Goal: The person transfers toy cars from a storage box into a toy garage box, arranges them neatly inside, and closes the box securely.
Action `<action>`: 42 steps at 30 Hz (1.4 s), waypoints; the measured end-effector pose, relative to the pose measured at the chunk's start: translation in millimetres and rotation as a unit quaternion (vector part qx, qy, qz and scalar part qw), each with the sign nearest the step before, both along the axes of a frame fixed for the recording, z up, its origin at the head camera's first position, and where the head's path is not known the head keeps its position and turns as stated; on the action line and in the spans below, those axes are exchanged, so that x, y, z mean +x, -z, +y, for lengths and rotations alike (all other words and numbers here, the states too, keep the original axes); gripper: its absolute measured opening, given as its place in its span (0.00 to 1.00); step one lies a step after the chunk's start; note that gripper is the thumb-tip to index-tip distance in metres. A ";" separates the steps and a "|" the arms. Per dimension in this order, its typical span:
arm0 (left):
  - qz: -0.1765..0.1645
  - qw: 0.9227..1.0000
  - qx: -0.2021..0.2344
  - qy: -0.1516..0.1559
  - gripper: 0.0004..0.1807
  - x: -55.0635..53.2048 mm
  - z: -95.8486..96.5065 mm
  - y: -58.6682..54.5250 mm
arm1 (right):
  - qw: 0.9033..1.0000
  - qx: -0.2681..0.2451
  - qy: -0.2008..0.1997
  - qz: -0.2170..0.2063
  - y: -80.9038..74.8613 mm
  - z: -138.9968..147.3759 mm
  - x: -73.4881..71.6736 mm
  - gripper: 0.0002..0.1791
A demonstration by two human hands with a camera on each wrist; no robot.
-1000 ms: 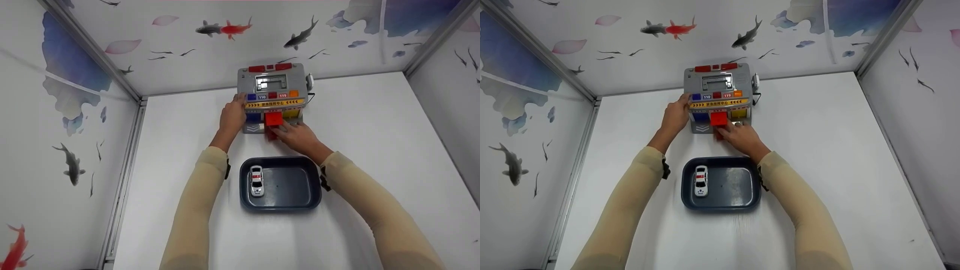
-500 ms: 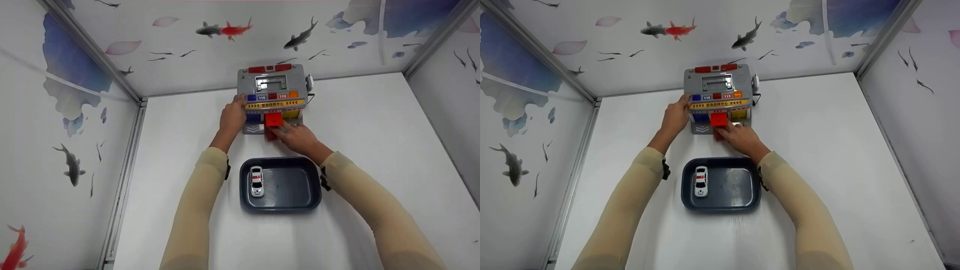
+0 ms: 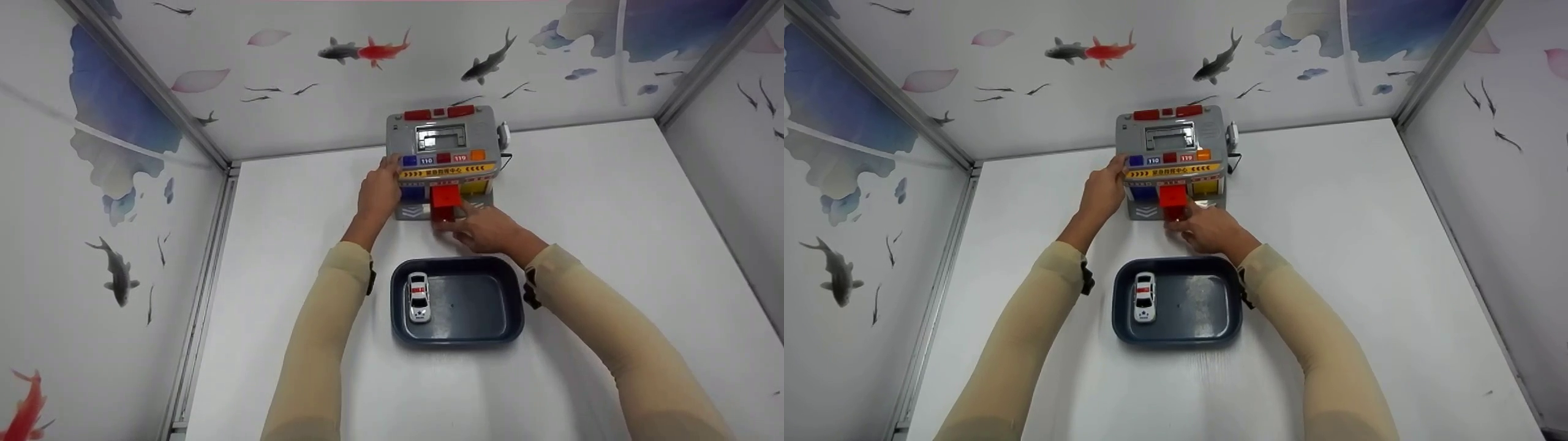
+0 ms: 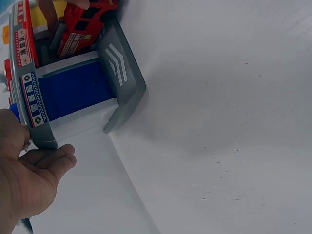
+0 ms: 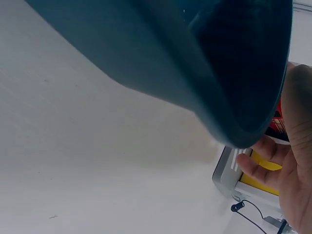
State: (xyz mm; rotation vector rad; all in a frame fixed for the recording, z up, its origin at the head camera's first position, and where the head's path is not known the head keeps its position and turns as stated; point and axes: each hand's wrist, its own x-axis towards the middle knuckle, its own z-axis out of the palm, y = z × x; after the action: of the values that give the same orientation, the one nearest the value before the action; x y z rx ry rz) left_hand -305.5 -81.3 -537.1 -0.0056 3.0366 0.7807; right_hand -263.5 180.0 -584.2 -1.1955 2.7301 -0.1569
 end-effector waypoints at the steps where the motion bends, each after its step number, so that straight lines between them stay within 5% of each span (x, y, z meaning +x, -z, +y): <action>1: 0.000 1.000 0.001 0.000 0.26 0.3 -0.2 0.1 | 1.000 -0.002 -0.002 -0.003 0.3 0.6 -0.1 0.24; 29: -0.008 1.000 0.005 0.000 0.26 1.9 -0.8 1.3 | 0.997 0.064 0.039 0.000 5.4 3.5 -1.9 0.40; 42: 0.006 1.000 0.009 0.003 0.25 2.9 -1.2 -1.8 | 0.996 0.058 0.066 0.006 7.8 2.1 -6.2 0.35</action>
State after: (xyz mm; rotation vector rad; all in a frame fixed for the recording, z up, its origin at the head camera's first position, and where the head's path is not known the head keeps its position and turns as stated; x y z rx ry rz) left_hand -302.6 -82.4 -535.2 0.0080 3.0398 0.8122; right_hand -269.7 182.1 -592.0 -0.9889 2.7863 -0.0072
